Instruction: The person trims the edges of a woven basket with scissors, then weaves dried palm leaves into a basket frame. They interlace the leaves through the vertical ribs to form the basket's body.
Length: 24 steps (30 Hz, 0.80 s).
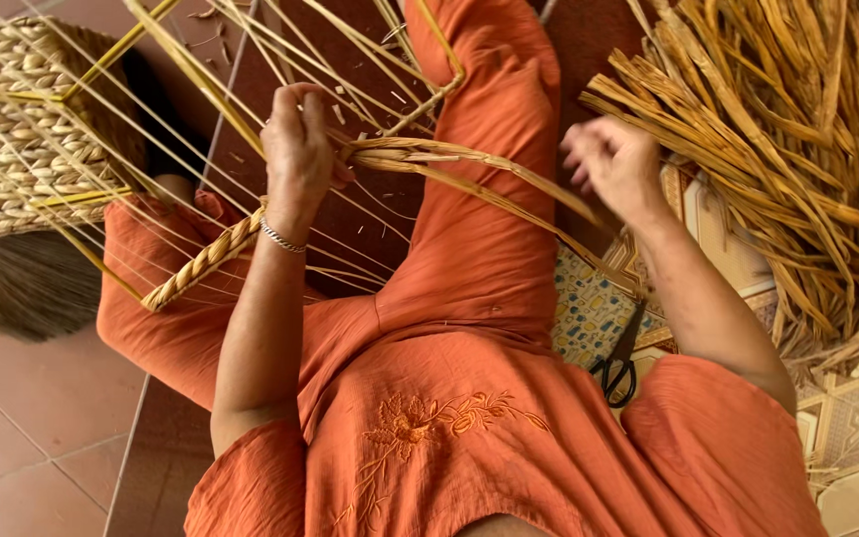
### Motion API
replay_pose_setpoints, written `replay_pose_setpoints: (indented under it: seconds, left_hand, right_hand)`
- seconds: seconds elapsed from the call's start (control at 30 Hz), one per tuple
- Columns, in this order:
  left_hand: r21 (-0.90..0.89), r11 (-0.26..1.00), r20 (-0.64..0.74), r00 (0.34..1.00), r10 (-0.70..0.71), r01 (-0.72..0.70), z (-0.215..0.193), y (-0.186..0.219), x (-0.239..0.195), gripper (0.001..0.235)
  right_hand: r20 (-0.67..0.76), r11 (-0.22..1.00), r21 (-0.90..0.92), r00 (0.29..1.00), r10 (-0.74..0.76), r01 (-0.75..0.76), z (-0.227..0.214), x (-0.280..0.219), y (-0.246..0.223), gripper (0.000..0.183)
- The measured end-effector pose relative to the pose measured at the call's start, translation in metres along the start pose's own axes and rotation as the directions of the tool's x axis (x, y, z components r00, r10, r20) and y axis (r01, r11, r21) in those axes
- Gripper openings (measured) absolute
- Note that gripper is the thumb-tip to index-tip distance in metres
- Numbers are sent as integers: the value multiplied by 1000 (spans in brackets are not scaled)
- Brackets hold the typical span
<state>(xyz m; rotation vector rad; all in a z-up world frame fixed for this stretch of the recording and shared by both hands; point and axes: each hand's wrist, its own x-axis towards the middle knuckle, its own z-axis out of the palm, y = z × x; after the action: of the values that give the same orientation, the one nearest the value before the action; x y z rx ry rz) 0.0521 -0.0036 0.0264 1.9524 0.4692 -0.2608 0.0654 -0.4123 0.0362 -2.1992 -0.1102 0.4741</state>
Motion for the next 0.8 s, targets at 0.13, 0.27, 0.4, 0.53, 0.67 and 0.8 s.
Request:
replay_pose_setpoints:
  seconds: [0.13,0.27,0.4,0.53,0.67,0.8]
  left_hand:
    - [-107,993,25,999,48,-45,-8,15,-13,15]
    - [11,958,47,957,285,-285,-15,13,-30,16]
    - [271,832,-96,846,524,-484,-14,3,-40,17]
    - [290,838,-110,853,509,-462,-9,-8,-40,7]
    - [340,834,-84,869,488,-435,-6,-17,-46,10]
    - [428,729,-58,788,613,-535,-4,-20,-53,12]
  right_hand:
    - [-200,701,-696,897,-394,153,-19,29,70,15]
    - [-145,552,-811,848,-510,194,-24,47,95,10]
    - [-165,769,-559,867,-471,311,-17,55,52,6]
    - [-64,852,-248,870,-489,460,23,61,-36,9]
    - [133,785,6,778,-615,619,89,68,-114,9]
    - [202,678,-290,736,-646,675,126,77,-154,21]
